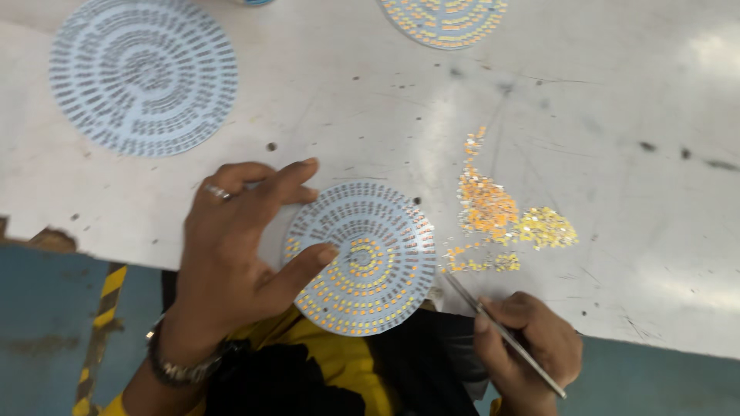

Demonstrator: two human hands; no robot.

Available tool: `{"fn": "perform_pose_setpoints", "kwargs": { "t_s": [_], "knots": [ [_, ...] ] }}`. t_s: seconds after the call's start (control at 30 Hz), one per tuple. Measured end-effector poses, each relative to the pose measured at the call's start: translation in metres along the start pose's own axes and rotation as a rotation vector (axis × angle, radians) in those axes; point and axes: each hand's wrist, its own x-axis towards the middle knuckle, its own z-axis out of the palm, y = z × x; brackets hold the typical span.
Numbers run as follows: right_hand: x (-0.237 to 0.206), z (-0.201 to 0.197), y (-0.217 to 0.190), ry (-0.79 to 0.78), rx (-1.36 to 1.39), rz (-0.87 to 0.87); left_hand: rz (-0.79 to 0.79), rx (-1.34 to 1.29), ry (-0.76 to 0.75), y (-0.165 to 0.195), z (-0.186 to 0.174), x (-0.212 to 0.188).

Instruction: The person uses tweezers to pick up small yellow LED components from a pile on the table and places them one by one into designated slots on a circular LED board. The left hand holds the board steady while the right hand performs the placement. The process is repeated continuously across the visible portion of the board.

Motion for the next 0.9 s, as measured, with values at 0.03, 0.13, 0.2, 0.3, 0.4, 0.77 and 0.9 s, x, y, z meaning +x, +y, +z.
{"fn": "perform_pose_setpoints", "kwargs": {
  "t_s": [0.03, 0.13, 0.2, 0.3, 0.4, 0.77, 0.9],
  "knots": [
    [-0.001, 0.003, -0.002, -0.039, 0.001, -0.033, 0.0, -0.003, 0.002, -0.001, 0.0, 0.0],
    [-0.002, 0.012, -0.009, -0.133, -0.004, -0.133, 0.008, -0.014, 0.01, -0.001, 0.0, -0.001],
    [0.003, 0.019, -0.01, -0.175, -0.011, -0.204, 0.017, -0.016, 0.019, -0.001, 0.001, -0.001],
    [0.008, 0.023, -0.013, -0.192, 0.01, -0.244, 0.028, 0.008, 0.02, -0.002, 0.001, -0.001],
    [0.01, 0.023, -0.015, -0.2, -0.002, -0.217, 0.031, 0.015, 0.016, -0.003, 0.002, -0.001],
    [0.009, 0.014, -0.012, -0.161, 0.03, -0.156, 0.005, 0.007, -0.004, 0.001, 0.0, 0.001],
    [0.012, -0.004, 0.002, -0.03, 0.006, -0.026, 0.002, 0.006, -0.005, 0.003, 0.0, 0.003]
  ]
}}
